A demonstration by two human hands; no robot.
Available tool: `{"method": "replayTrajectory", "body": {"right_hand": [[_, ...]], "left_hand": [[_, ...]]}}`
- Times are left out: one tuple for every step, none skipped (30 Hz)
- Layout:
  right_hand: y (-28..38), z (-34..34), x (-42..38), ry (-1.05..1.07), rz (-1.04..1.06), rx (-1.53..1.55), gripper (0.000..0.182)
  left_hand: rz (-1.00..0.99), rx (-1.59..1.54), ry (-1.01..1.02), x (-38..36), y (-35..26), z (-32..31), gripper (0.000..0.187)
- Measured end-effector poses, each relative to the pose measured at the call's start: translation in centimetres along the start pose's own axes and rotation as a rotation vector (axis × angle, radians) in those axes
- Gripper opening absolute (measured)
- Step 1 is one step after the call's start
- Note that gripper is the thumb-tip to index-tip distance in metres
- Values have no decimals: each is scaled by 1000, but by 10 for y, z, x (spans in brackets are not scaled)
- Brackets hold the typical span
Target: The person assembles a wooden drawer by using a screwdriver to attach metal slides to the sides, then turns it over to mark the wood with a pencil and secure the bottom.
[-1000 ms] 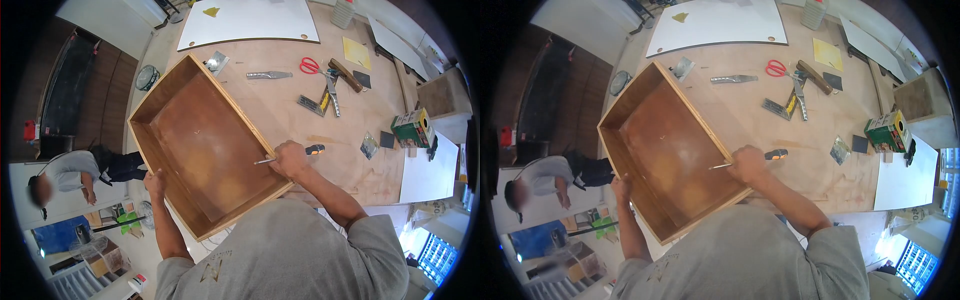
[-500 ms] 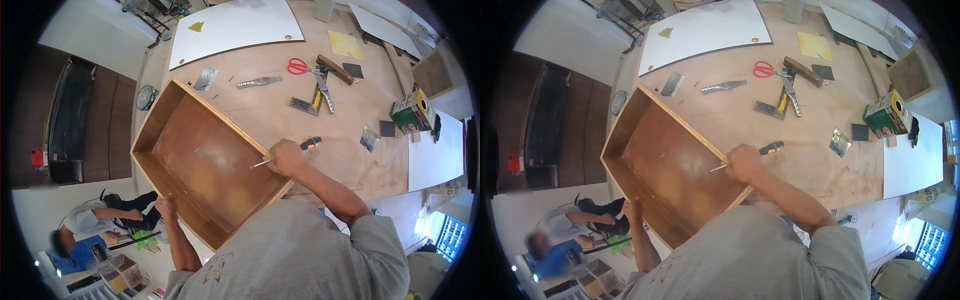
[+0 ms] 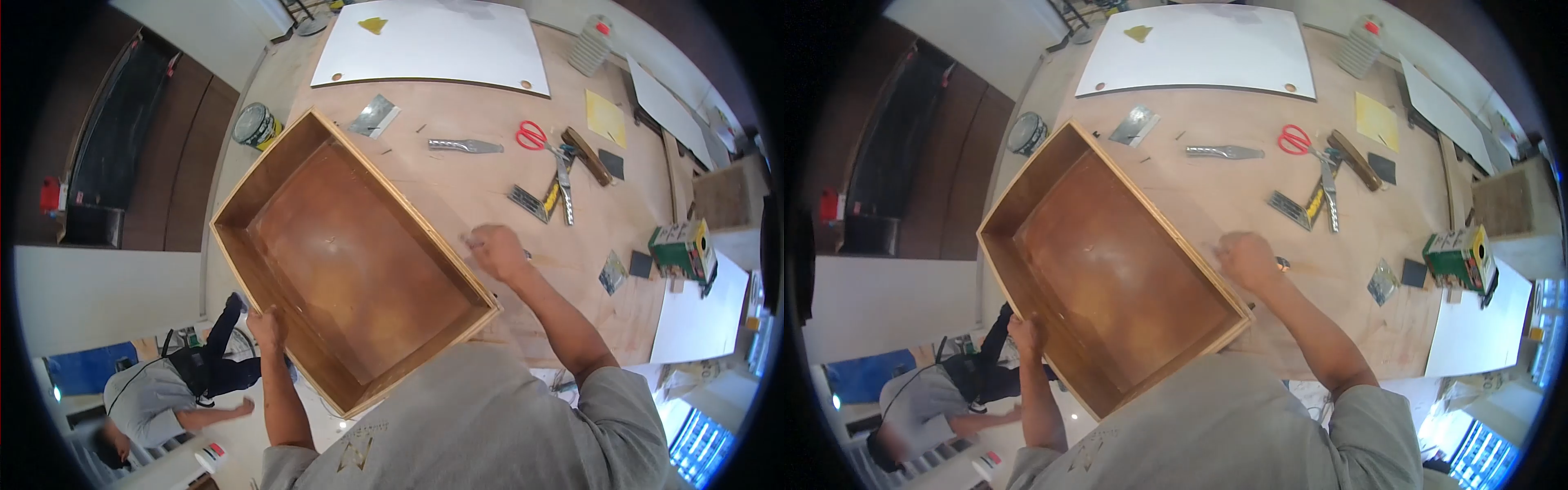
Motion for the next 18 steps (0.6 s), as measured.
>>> {"method": "replayTrajectory", "body": {"right_hand": [[-4, 2, 19, -15, -28, -79, 19], [-7, 6, 43, -30, -56, -159, 19], [-11, 6, 66, -41, -85, -237, 22], [-15, 2, 91, 46, -78, -286, 32], [-16, -6, 116, 132, -69, -334, 43], [-18, -19, 141, 201, -20, -402, 49], [-21, -34, 164, 265, 35, -469, 55], [-24, -48, 186, 282, 108, -547, 58], [-27, -62, 207, 296, 185, -625, 60], [-24, -68, 224, 307, 262, -702, 62], [-23, -71, 239, 344, 252, -769, 62], [-19, -71, 252, 378, 240, -835, 61], [-15, -71, 265, 409, 227, -903, 61], [-21, -80, 278, 340, 311, -932, 57], [-33, -94, 289, 271, 394, -956, 53], [-34, -101, 298, 200, 477, -975, 50], [-37, -107, 307, 222, 441, -928, 50], [-33, -107, 312, 249, 405, -878, 51]], "left_hand": [[0, 7, 3, -3, -10, -5, 16], [-12, 57, -7, -1, -13, -6, 16], [-19, 110, -16, 0, -11, -4, 17], [-25, 164, -24, 2, -7, -2, 17], [32, 131, -15, 5, 0, 3, 17], [8, 162, -31, 7, 6, 5, 18], [-19, 193, -50, 9, 10, 7, 19], [-49, 223, -69, 12, 13, 7, 20], [-53, 182, -49, 13, 14, 7, 19], [-12, 174, -55, 10, 6, 5, 19], [29, 164, -58, 6, -3, 1, 20], [69, 156, -60, 2, -11, -1, 20], [74, 142, -60, 1, -13, -2, 20], [77, 128, -62, 1, -14, -3, 19], [82, 115, -62, -1, -16, -5, 19], [83, 134, -82, -2, -23, -8, 19], [83, 155, -102, -4, -31, -11, 18], [87, 181, -121, -6, -34, -13, 18]]}}
Point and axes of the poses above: each hand's wrist, its own x-axis towards the middle knuckle, its own z-axis out of the back of the hand, y = z × x, the point moved 1 cm from there along x, towards the middle knuckle, and after that the axes turned 1 degree about z, right-handed, at the moved point
